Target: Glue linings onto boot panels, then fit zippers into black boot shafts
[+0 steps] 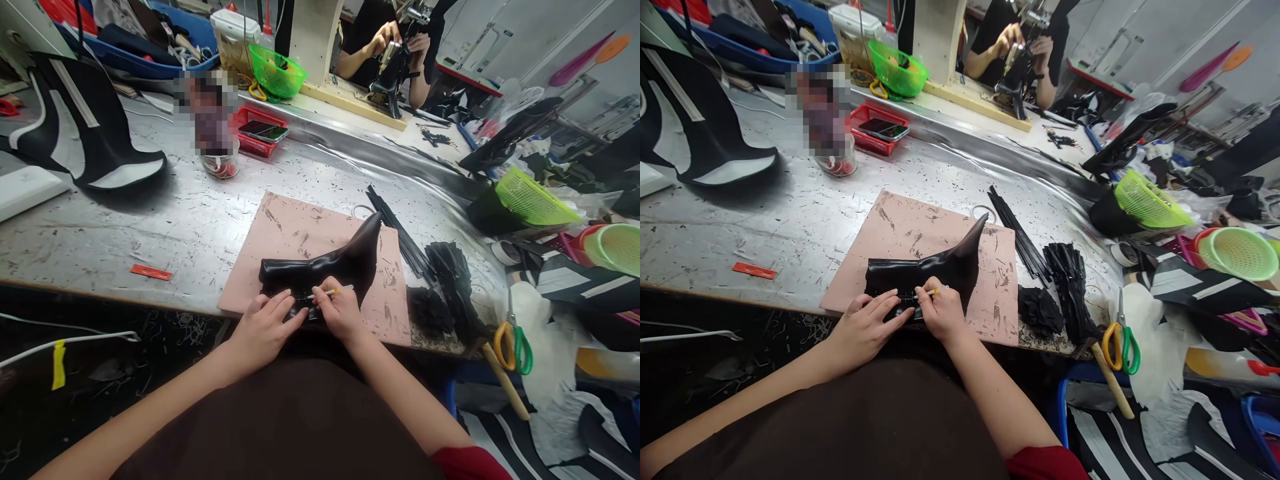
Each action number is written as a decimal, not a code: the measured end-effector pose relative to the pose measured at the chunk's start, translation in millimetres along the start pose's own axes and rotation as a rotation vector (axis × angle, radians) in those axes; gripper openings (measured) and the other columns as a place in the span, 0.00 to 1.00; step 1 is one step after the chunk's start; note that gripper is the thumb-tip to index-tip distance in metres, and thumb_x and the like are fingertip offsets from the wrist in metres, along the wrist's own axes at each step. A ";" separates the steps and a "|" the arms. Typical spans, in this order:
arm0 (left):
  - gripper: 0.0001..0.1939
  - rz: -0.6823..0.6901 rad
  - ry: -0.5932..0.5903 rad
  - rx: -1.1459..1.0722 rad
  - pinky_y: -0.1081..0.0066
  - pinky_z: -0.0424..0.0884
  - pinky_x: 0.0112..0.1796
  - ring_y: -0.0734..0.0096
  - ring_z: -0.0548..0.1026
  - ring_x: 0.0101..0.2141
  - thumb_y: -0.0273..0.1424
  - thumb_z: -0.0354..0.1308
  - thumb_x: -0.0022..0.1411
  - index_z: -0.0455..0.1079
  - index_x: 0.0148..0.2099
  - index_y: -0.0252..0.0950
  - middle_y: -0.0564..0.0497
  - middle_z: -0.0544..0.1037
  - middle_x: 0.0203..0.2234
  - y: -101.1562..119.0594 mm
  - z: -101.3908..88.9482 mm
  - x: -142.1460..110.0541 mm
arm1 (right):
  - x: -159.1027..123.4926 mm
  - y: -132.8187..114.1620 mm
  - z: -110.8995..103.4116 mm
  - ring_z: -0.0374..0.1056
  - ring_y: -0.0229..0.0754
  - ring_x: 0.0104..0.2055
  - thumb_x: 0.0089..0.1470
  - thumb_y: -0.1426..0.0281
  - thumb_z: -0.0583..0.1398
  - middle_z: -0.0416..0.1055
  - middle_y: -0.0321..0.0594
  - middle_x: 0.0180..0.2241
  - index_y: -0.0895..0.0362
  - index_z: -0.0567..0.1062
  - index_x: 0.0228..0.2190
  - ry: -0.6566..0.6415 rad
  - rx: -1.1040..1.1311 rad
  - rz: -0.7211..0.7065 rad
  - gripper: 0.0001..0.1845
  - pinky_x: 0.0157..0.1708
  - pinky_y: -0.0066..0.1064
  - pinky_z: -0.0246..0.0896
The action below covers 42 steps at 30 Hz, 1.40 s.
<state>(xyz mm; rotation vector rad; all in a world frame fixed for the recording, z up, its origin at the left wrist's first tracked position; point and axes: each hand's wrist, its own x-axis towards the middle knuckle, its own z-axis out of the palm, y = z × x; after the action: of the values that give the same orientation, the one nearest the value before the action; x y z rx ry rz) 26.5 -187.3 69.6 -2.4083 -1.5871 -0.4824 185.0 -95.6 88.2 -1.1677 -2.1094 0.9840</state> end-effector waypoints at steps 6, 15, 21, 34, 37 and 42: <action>0.16 -0.001 0.004 0.006 0.64 0.55 0.43 0.65 0.67 0.49 0.26 0.48 0.59 0.67 0.48 0.43 0.47 0.73 0.44 0.6 -0.5 1.3 | -0.8 -1.3 -0.7 0.68 0.37 0.22 0.55 0.64 0.51 0.70 0.35 0.19 0.54 0.63 0.22 -0.001 -0.012 -0.003 0.12 0.24 0.25 0.59; 0.15 -0.002 0.003 -0.024 0.64 0.57 0.42 0.63 0.68 0.48 0.25 0.48 0.60 0.67 0.48 0.41 0.45 0.74 0.44 1.2 -2.4 2.6 | -4.0 -8.8 -1.6 0.62 0.35 0.20 0.54 0.65 0.52 0.65 0.33 0.17 0.55 0.62 0.20 -0.016 0.037 -0.025 0.13 0.23 0.25 0.55; 0.11 -0.165 0.137 -0.269 0.67 0.61 0.44 0.66 0.70 0.45 0.30 0.50 0.61 0.68 0.44 0.37 0.47 0.75 0.41 -15.5 -25.0 1.7 | -10.2 -3.4 -51.0 0.54 0.35 0.18 0.55 0.64 0.46 0.55 0.31 0.16 0.53 0.56 0.18 0.524 0.147 -0.091 0.15 0.21 0.27 0.50; 0.23 -1.014 -0.412 -1.314 0.63 0.70 0.39 0.55 0.74 0.37 0.41 0.64 0.39 0.71 0.38 0.34 0.48 0.78 0.31 -62.7 -31.3 51.2 | 69.0 64.9 -102.4 0.66 0.40 0.35 0.57 0.63 0.47 0.71 0.40 0.33 0.55 0.68 0.32 0.195 -0.575 0.415 0.13 0.28 0.27 0.52; 0.23 -1.140 -0.318 -1.603 0.66 0.70 0.40 0.59 0.74 0.40 0.39 0.64 0.42 0.70 0.42 0.35 0.48 0.78 0.36 -49.3 -48.4 48.9 | 104.5 75.2 -118.2 0.66 0.39 0.37 0.57 0.66 0.46 0.71 0.40 0.37 0.55 0.69 0.34 0.235 -0.581 0.409 0.13 0.30 0.26 0.54; 0.23 -1.452 -0.071 -1.870 0.71 0.71 0.36 0.58 0.74 0.40 0.31 0.67 0.39 0.70 0.41 0.34 0.47 0.78 0.35 -27.5 -73.5 46.4 | 158.5 97.3 -131.6 0.65 0.42 0.44 0.55 0.73 0.48 0.70 0.46 0.41 0.58 0.73 0.37 0.217 -0.625 0.450 0.15 0.37 0.27 0.56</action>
<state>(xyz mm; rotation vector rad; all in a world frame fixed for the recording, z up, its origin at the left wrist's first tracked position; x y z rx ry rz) 7.0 -163.2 155.3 -0.5302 -3.3988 -3.0524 251.0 121.8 104.4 -2.0170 -2.0726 0.3238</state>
